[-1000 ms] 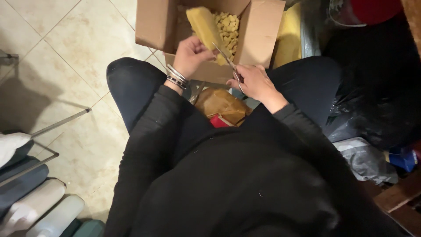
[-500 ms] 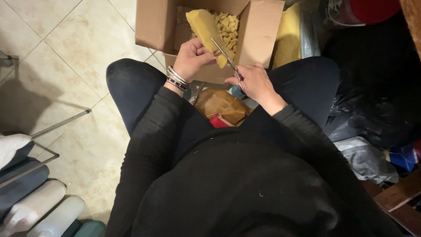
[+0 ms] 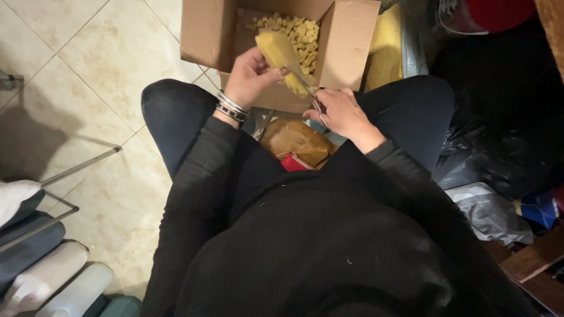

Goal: Cutting a piece of foam into small cubes and collecting them in a box.

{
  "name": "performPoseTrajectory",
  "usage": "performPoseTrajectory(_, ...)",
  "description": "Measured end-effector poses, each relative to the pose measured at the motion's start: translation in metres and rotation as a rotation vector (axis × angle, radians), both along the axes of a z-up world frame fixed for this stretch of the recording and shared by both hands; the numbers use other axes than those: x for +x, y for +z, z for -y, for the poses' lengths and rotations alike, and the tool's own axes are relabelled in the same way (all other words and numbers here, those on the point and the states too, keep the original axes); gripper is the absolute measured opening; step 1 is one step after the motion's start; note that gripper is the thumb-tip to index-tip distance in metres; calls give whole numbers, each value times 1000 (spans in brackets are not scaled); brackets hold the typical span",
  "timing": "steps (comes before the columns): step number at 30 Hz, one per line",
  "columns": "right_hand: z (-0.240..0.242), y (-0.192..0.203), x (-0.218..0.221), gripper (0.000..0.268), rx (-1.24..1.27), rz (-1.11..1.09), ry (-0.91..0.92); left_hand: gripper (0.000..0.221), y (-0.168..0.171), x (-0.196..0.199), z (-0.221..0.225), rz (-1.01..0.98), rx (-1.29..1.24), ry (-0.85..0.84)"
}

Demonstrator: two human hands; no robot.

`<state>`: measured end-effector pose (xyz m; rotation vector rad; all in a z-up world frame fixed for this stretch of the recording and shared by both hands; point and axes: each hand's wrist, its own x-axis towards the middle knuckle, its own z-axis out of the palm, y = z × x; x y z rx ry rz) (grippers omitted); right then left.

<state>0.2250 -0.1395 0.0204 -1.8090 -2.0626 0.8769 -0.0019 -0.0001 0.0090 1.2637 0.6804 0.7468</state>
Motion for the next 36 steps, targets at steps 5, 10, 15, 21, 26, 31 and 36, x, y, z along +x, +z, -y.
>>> performPoseTrajectory(5, 0, -10, 3, 64, -15, 101, 23, 31, -12, 5, 5, 22, 19, -143)
performPoseTrajectory(10, -2, 5, -5, 52, 106, 33, -26, 29, -1, 6, 7, 102, -37, -57)
performPoseTrajectory(15, 2, 8, -11, 49, 134, -5, -59, 29, -1, 7, 8, 137, -90, -23)
performPoseTrajectory(21, 7, 12, -13, 50, 273, -30, -55, 30, 3, 6, 7, 146, -122, -30)
performPoseTrajectory(26, 5, 10, -10, 40, 113, -44, -45, 41, 10, 1, 7, 91, -71, -53)
performPoseTrajectory(31, 1, 4, -3, 59, 102, 27, 18, 33, -5, 3, 9, 46, -22, -121)
performPoseTrajectory(36, 0, 4, -5, 75, 14, 5, -39, 25, -6, 13, 18, 27, -40, -51)
